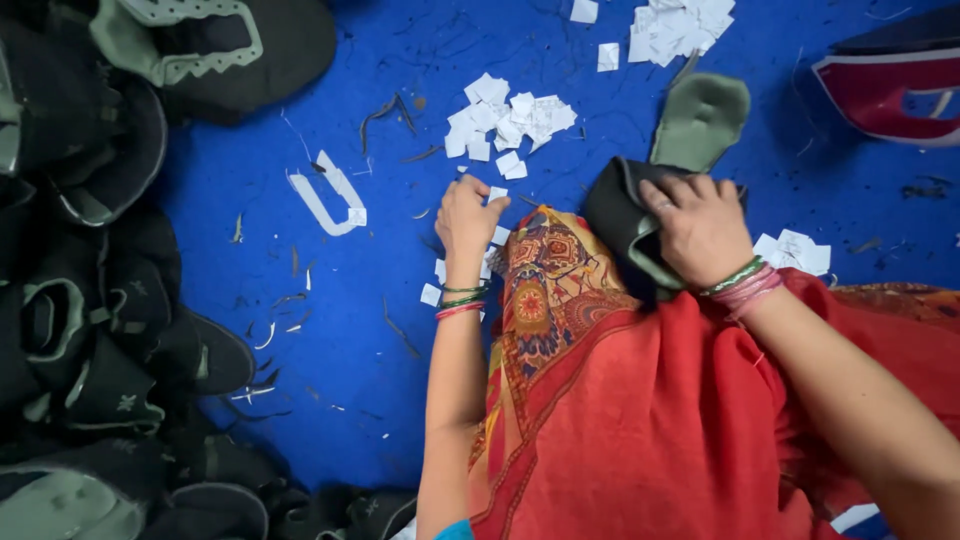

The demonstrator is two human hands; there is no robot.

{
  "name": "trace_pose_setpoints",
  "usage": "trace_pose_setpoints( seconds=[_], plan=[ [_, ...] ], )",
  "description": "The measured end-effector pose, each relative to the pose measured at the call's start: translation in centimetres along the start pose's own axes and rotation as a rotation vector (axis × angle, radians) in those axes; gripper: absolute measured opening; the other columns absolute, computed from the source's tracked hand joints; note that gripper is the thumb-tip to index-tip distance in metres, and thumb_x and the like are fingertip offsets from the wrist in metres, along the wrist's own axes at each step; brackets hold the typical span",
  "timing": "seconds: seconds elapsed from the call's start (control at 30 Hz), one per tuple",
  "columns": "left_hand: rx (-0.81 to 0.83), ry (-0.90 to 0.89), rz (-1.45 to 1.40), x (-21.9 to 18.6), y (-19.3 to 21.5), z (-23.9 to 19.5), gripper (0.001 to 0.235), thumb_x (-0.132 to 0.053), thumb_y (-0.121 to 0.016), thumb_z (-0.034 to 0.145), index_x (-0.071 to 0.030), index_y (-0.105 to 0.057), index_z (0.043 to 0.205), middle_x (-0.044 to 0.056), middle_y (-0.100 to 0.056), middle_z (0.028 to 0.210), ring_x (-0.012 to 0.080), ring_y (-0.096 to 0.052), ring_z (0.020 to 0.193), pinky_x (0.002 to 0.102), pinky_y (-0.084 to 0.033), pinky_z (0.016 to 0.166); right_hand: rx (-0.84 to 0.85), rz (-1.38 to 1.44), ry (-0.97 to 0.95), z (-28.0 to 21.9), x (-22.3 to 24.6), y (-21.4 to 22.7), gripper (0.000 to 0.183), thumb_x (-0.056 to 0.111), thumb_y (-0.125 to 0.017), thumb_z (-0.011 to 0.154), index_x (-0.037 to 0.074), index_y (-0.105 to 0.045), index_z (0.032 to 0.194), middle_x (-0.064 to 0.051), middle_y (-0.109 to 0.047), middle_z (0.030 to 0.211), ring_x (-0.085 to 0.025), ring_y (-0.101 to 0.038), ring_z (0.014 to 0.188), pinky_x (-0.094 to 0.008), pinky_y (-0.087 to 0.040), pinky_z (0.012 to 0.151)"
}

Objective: The worker is applying small white labels to shoe upper components and heat-pressing them with an electric iron.

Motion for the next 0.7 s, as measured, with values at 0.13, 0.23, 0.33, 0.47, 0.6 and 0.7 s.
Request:
trace_pose_setpoints(
  seconds=[0.13,0.23,0.33,0.47,0.6,0.7],
  plan=[
    [-0.07,-0.112,0.011,2.0,-2.1,1.3,0.029,-0.028,-0.088,0.07,-0.011,-0.072,0.087,0.008,-0.074,0.088,0.0309,-0.072,0.084,0.045,-0.055,0.07,0.009,0.009,-0.014,-0.3,-0.1,-0.1,0.057,0.007,-0.063,0.076,0.012,-0.07,0.132,-0.006,-0.069,0.128,-0.027,-0.061,0.111,-0.043,-0.044,0.092],
    [-0.035,-0.083,-0.054,2.9,-2.0,1.6,0.027,-0.027,-0.087,0.074,-0.01,-0.072,0.088,0.007,-0.075,0.085,0.0265,-0.074,0.08,0.04,-0.055,0.068,0.08,0.075,-0.042,-0.8,-0.1,-0.7,0.059,0.007,-0.064,0.075,0.012,-0.068,0.133,-0.006,-0.068,0.129,-0.029,-0.06,0.111,-0.045,-0.044,0.09],
    [0.115,0.002,-0.355,2.0,-0.6,1.3,0.025,-0.018,-0.085,0.078,-0.006,-0.07,0.094,0.009,-0.076,0.086,0.0202,-0.072,0.075,0.032,-0.054,0.064,0.003,0.068,-0.053,-1.4,0.3,-1.4,0.061,0.008,-0.065,0.076,0.012,-0.066,0.137,-0.01,-0.063,0.131,-0.032,-0.057,0.116,-0.049,-0.043,0.094],
    [0.385,-0.024,-0.935,-2.4,1.7,-0.9,0.018,-0.004,-0.076,0.088,0.003,-0.071,0.104,0.012,-0.075,0.091,0.016,-0.073,0.078,0.027,-0.059,0.067,0.024,0.085,-0.091,-1.8,0.4,-1.7,0.067,0.006,-0.064,0.074,0.013,-0.063,0.14,-0.012,-0.059,0.137,-0.033,-0.055,0.121,-0.05,-0.042,0.096],
    [0.549,-0.181,-1.116,-8.7,5.6,-3.8,0.019,-0.002,-0.072,0.095,0.007,-0.073,0.112,0.013,-0.076,0.094,0.0157,-0.075,0.083,0.027,-0.063,0.074,0.032,0.119,-0.106,-1.7,0.4,-1.5,0.068,0.005,-0.065,0.074,0.013,-0.061,0.141,-0.012,-0.059,0.137,-0.033,-0.055,0.122,-0.05,-0.041,0.097],
    [0.567,-0.23,-1.099,-11.7,7.7,-5.5,0.02,-0.004,-0.073,0.096,0.007,-0.074,0.112,0.012,-0.076,0.091,0.0137,-0.074,0.08,0.026,-0.062,0.072,0.026,0.132,-0.098,-1.7,0.3,-1.5,0.069,0.005,-0.064,0.074,0.013,-0.06,0.142,-0.012,-0.059,0.137,-0.033,-0.055,0.123,-0.05,-0.041,0.099]
  ],
)
Point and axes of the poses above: each hand's wrist, its own z-axis towards the middle knuckle, its own y-axis out of the back of the hand, x = y × z, the point moved 3 cm from there along z, towards the middle knuckle
